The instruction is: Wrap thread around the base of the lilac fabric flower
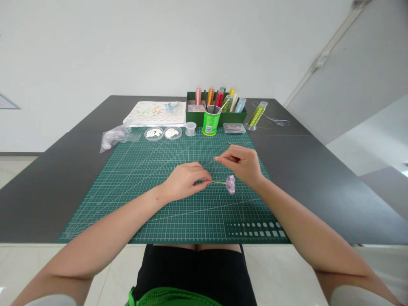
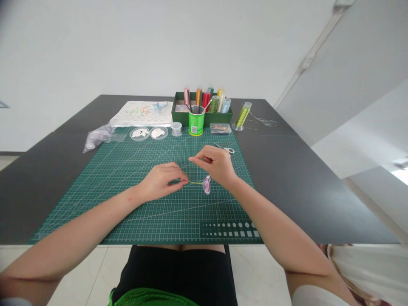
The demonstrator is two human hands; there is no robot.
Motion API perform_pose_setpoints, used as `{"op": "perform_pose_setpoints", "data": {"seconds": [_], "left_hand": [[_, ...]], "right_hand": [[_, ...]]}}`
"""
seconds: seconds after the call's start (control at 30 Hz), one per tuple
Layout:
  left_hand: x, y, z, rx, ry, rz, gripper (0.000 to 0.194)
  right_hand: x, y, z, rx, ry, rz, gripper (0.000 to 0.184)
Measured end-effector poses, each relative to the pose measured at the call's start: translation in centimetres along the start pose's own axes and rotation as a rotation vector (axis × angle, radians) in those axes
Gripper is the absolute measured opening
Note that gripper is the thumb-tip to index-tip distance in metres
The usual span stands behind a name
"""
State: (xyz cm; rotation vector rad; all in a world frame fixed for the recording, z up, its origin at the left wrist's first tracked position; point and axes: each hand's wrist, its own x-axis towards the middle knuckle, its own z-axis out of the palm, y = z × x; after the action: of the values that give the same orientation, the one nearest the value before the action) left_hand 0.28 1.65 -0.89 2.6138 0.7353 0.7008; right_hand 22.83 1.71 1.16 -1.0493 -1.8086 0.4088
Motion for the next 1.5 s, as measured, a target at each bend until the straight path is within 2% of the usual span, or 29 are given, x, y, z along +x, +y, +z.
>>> {"op": "perform_pose_setpoints", "data": {"seconds": [0.17, 0.43, 0.7, 0.87, 1.13, 1.3, 1.43, 1.5], "left_hand": [[0.0, 0.4, -0.1, -0.029, -0.019, 0.041, 0.019], [0.0, 1.1, -0.2, -0.118, 0.042, 0.021, 0.017], [-0.2, 1.3, -0.6, -0.144, 0.301, -0.024, 0.019], [-0.2, 1.5, -0.9, -0.165, 0.456, -0.185, 0.014], [0.0, 0.3, -1.0, -0.097, 0.54, -0.414, 0.017], [0.1, -0.4, -0.7, -0.007, 0.566, -0.424, 0.017], [0.1, -0.5, -0.5, 0.116, 0.545, -0.425, 0.016], [0.1, -0.6, -0.4, 0.151, 0.524, -0.41, 0.017]], "right_hand": [[0.1, 0.7, 0.1, 0.03, -0.053, 0.046, 0.043], [0.1, 1.9, 0.7, 0.073, -0.154, 0.116, 0.045], [-0.9, 2.7, 2.1, 0.153, -0.294, 0.216, 0.045], [-1.6, 1.8, 2.7, 0.119, -0.184, 0.236, 0.037], [-2.3, -0.8, 2.6, -0.055, -0.103, -0.031, 0.035], [-2.7, -1.2, 2.4, -0.15, -0.078, -0.223, 0.03], [-2.9, -1.3, 2.5, -0.197, -0.032, -0.407, 0.026], [-2.9, -1.5, 2.4, -0.21, -0.015, -0.454, 0.024]]}}
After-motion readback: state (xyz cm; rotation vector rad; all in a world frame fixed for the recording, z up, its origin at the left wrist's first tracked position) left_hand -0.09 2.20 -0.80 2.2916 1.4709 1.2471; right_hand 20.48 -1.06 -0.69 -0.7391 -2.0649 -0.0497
